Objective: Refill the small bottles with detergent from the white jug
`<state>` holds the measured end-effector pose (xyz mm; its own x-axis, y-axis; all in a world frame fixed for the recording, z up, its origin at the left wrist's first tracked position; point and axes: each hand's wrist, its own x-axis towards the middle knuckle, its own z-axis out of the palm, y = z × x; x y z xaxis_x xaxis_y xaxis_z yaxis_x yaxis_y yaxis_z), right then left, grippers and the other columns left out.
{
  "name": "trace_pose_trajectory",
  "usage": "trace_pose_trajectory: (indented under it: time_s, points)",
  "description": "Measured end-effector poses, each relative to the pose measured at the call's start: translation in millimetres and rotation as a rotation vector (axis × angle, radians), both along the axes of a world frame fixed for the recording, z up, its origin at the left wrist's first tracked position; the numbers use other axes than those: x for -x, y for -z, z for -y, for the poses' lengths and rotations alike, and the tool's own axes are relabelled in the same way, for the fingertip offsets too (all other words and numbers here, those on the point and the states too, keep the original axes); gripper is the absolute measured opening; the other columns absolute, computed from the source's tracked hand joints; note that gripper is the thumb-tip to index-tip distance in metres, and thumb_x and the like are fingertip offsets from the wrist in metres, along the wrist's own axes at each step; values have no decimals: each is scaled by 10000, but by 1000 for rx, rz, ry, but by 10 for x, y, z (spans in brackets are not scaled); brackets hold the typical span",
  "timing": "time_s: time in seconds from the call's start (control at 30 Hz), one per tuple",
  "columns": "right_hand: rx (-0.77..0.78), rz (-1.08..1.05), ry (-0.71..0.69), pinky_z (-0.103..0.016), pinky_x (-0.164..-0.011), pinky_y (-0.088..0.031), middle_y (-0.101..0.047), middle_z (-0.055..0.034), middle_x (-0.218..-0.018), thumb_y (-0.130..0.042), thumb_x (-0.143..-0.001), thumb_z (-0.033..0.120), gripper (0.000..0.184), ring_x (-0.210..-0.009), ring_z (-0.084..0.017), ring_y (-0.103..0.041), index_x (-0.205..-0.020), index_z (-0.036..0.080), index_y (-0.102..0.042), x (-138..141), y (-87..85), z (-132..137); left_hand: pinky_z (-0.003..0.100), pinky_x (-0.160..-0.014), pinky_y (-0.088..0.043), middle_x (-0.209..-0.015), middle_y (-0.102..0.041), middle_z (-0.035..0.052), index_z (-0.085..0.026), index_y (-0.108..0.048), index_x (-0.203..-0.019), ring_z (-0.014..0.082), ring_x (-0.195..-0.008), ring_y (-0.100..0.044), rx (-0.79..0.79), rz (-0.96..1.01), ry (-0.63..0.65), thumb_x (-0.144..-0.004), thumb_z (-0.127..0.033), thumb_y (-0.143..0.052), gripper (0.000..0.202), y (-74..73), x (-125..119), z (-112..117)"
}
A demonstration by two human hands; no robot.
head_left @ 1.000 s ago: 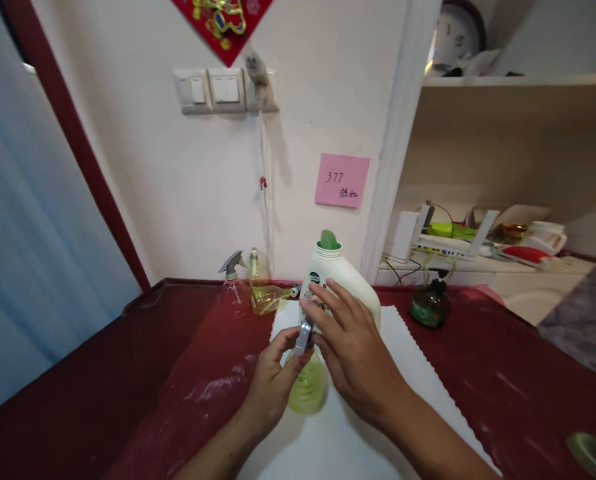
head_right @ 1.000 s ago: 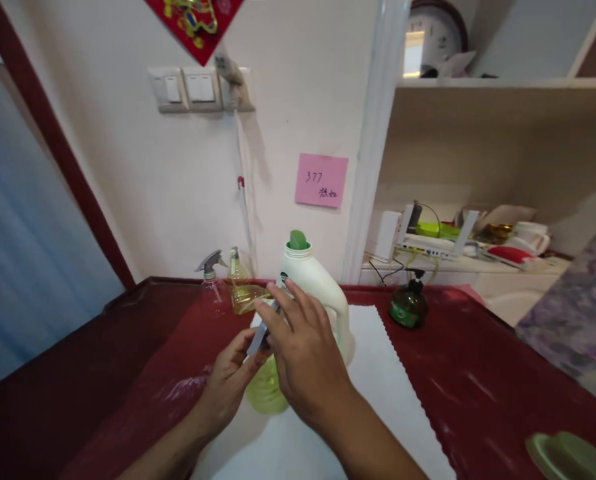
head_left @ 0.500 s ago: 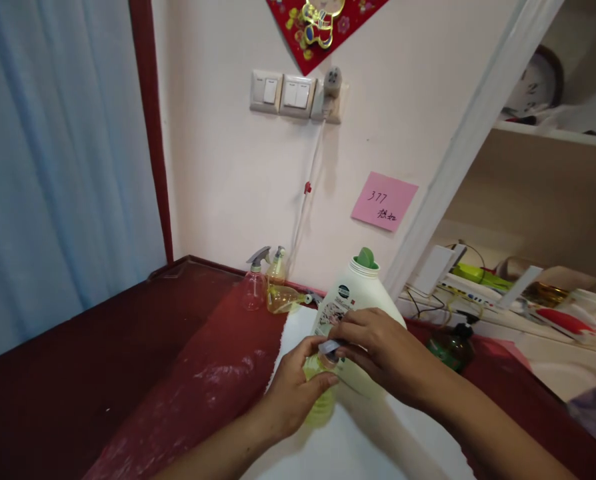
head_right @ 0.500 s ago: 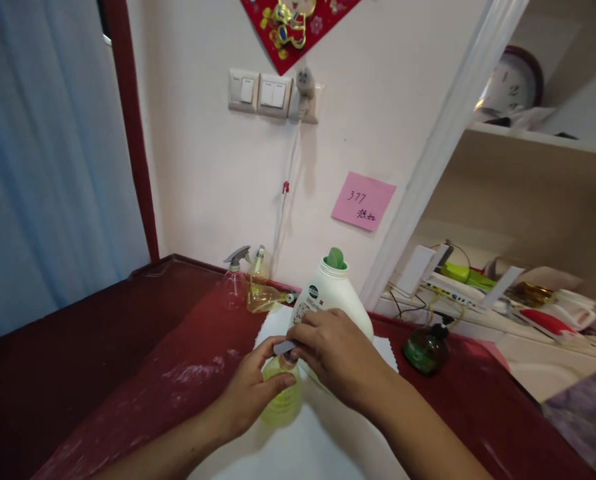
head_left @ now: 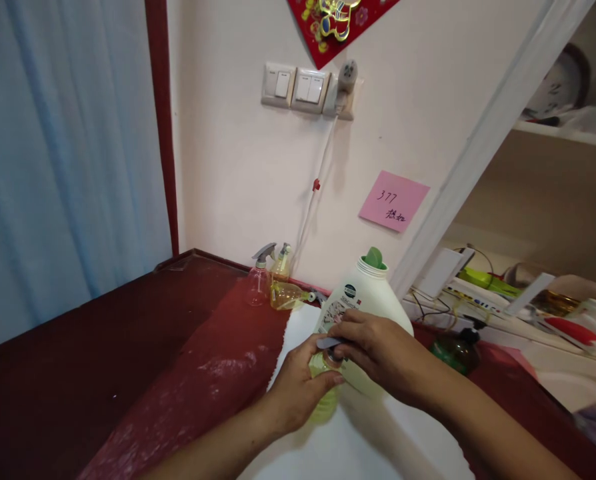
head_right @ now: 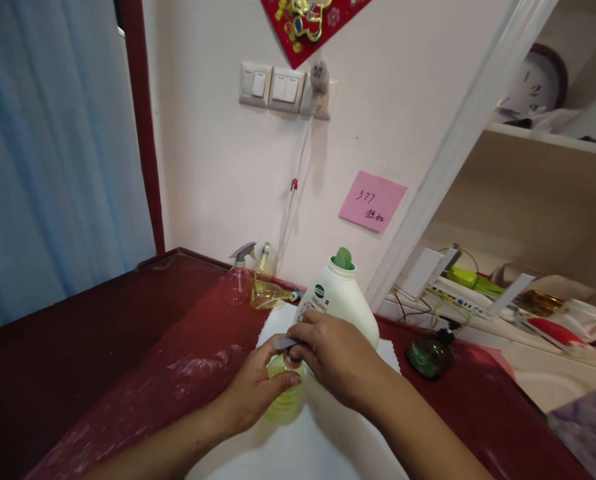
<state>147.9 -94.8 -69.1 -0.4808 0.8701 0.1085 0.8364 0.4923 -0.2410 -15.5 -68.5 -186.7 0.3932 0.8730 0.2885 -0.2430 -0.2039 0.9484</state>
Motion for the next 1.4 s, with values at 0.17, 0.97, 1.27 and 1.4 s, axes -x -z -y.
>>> trace_pose_trajectory:
  time_s: [0.17,0.97,1.27,1.4]
  points:
    - [32,-42,1,-326,-806,-481,-650,-34,-983,-546,-1007,161,237,-907,-197,-640,-1101,258,-741,-5,29,-9,348,-875,-460,-998,-726,33,-215,-670,-1040,264,-980,-623,77,-7,-52,-615,-158,-842,462,-43,-49,9]
    - [61,-64,9,-376,-805,-483,-610,-56,-1017,-463,-1048,244,267,-906,-222,-618,-1185,269,-691,-91,106,60,279,-754,-426,-924,-699,-19,-195,-643,-974,204,-871,-598,4,-256,-43,-621,-229,-888,431,-169,-13,-18]
    - [44,-87,-2,-398,-804,-479,-602,-56,-1009,-459,-1052,259,252,-912,-231,-615,-1157,257,-688,-106,161,21,338,-879,-475,-1005,-684,44,-167,-729,-1028,248,-981,-611,-141,-241,222,-783,-339,-737,299,-178,134,-216]
    - [52,-97,-6,-390,-810,-474,-596,-51,-1010,-464,-1052,254,231,-923,-226,-615,-1129,257,-682,-112,153,41,398,-973,-443,-1076,-695,69,-180,-732,-1019,283,-1050,-606,-181,-278,224,-807,-361,-718,280,-206,149,-195]
